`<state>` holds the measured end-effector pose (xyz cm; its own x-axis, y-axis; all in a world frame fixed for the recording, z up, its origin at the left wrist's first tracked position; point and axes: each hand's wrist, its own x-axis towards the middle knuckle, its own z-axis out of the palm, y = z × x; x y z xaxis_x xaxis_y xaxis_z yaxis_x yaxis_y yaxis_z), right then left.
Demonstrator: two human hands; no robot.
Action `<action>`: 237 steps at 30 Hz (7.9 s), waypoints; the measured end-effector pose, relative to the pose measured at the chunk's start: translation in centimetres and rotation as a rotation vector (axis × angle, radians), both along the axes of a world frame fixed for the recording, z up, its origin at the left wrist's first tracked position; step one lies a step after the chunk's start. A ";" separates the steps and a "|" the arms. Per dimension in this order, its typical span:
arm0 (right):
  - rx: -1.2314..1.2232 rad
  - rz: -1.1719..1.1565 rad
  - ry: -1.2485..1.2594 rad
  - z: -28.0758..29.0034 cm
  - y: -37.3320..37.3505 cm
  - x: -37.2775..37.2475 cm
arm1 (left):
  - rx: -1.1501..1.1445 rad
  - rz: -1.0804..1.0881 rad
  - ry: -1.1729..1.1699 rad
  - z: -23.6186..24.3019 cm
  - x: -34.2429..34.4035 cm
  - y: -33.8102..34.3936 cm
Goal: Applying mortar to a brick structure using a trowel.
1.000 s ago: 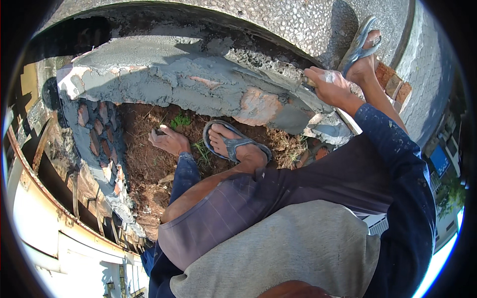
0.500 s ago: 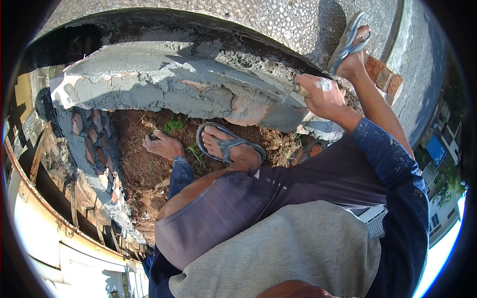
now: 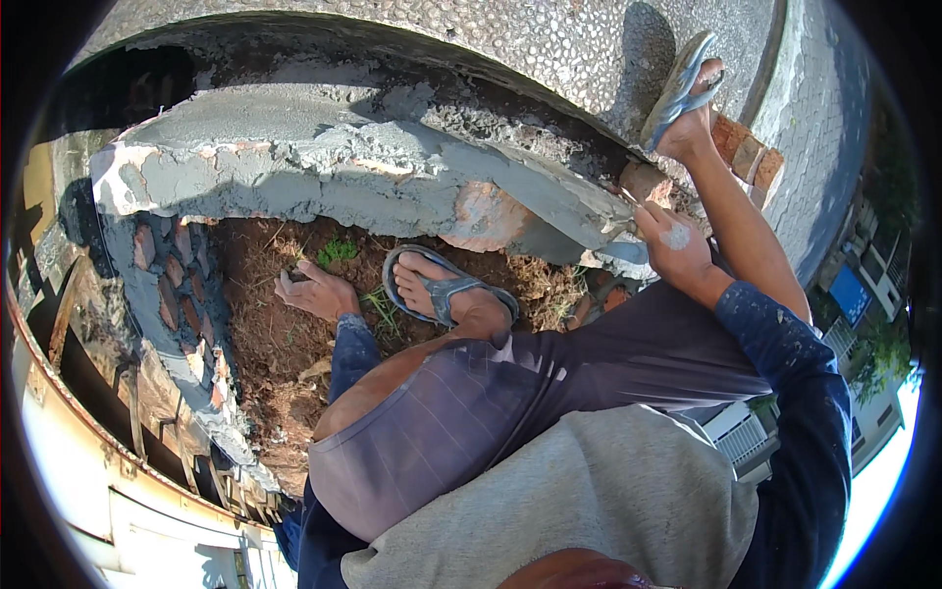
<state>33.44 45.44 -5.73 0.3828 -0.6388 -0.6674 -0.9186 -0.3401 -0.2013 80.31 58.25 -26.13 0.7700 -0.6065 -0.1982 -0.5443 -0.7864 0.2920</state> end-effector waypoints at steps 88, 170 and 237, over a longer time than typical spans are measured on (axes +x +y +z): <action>0.207 -0.093 -0.071 -29.9 -11.6 14.4 | 0.056 -0.011 0.005 -0.5 0.1 -0.5; -0.759 -0.377 -0.255 -10.4 -27.0 7.4 | -0.012 0.005 -0.100 0.1 0.4 -0.6; 0.447 -0.240 -0.229 -35.6 -17.5 25.7 | -0.092 0.062 0.036 -0.4 0.8 -0.8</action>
